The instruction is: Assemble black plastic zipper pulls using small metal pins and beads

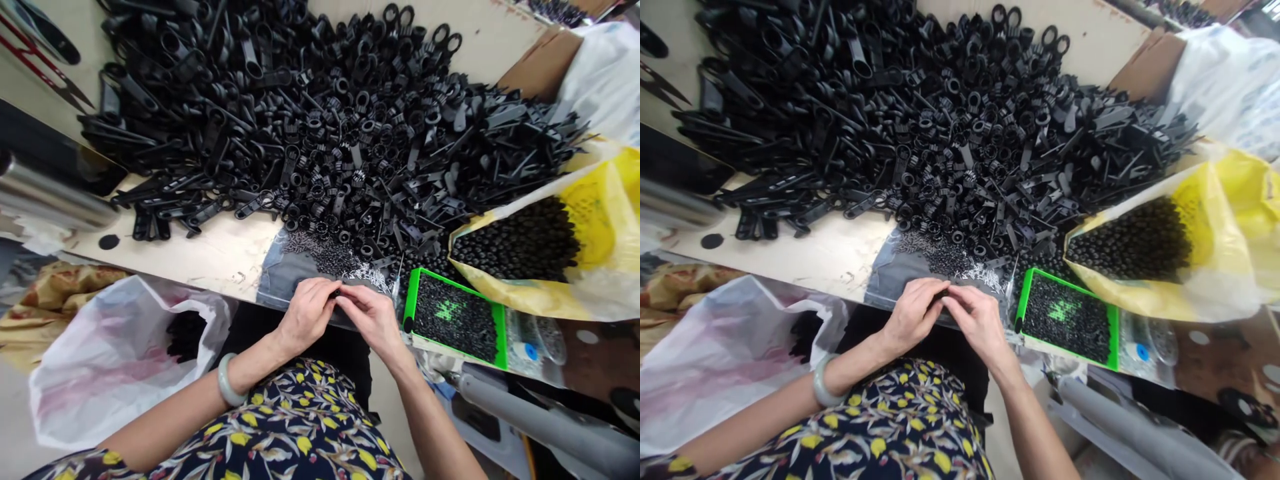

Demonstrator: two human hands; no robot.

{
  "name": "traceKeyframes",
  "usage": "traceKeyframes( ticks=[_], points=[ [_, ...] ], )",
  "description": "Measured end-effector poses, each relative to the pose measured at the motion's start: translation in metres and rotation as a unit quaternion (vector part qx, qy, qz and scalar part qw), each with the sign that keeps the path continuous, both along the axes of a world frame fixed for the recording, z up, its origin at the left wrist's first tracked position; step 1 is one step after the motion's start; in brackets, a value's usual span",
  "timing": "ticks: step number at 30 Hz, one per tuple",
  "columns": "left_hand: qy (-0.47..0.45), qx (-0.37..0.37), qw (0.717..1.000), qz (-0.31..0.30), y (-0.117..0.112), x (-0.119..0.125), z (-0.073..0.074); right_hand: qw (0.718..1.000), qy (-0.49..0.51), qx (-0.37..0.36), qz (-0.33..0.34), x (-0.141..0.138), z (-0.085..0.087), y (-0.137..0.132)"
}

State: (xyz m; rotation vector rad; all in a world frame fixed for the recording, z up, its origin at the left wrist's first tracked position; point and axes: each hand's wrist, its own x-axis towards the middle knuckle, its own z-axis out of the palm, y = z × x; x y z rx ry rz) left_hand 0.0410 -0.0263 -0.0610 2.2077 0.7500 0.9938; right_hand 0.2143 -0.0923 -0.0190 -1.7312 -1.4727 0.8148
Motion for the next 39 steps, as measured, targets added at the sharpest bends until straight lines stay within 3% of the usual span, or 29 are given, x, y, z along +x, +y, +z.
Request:
traceKeyframes(
  ticks=[2, 5, 8, 12, 19, 27, 34, 39],
  points=[
    [-0.011, 0.003, 1.000, 0.005, 0.001, 0.002, -0.004, 0.999, 0.020, -0.007, -0.046, 0.010, -0.003, -0.003],
    [-0.020, 0.010, 1.000, 0.005, 0.003, 0.004, -0.005, 0.990, -0.097, 0.006, -0.105, 0.021, -0.006, 0.000],
    [-0.020, 0.009, 1.000, 0.000, 0.003, 0.006, -0.002, 0.965, -0.248, 0.013, -0.084, 0.023, -0.009, 0.009],
    [-0.013, -0.006, 1.000, -0.009, 0.001, 0.003, 0.002, 0.951, -0.304, 0.005, -0.056, 0.017, -0.012, 0.016],
    [-0.035, -0.018, 0.999, -0.005, 0.004, 0.004, 0.005, 0.961, -0.276, -0.005, -0.023, 0.022, -0.008, 0.000],
    [-0.040, -0.020, 0.999, 0.011, 0.006, 0.007, 0.004, 0.956, -0.283, 0.010, -0.070, 0.017, -0.017, 0.021],
    [-0.025, -0.023, 0.999, 0.026, 0.005, 0.006, -0.005, 0.949, -0.315, 0.027, -0.023, 0.023, -0.018, 0.017],
    [-0.036, -0.043, 0.998, 0.011, 0.006, 0.008, 0.001, 0.982, -0.176, 0.068, -0.025, 0.021, -0.010, 0.006]
  ],
)
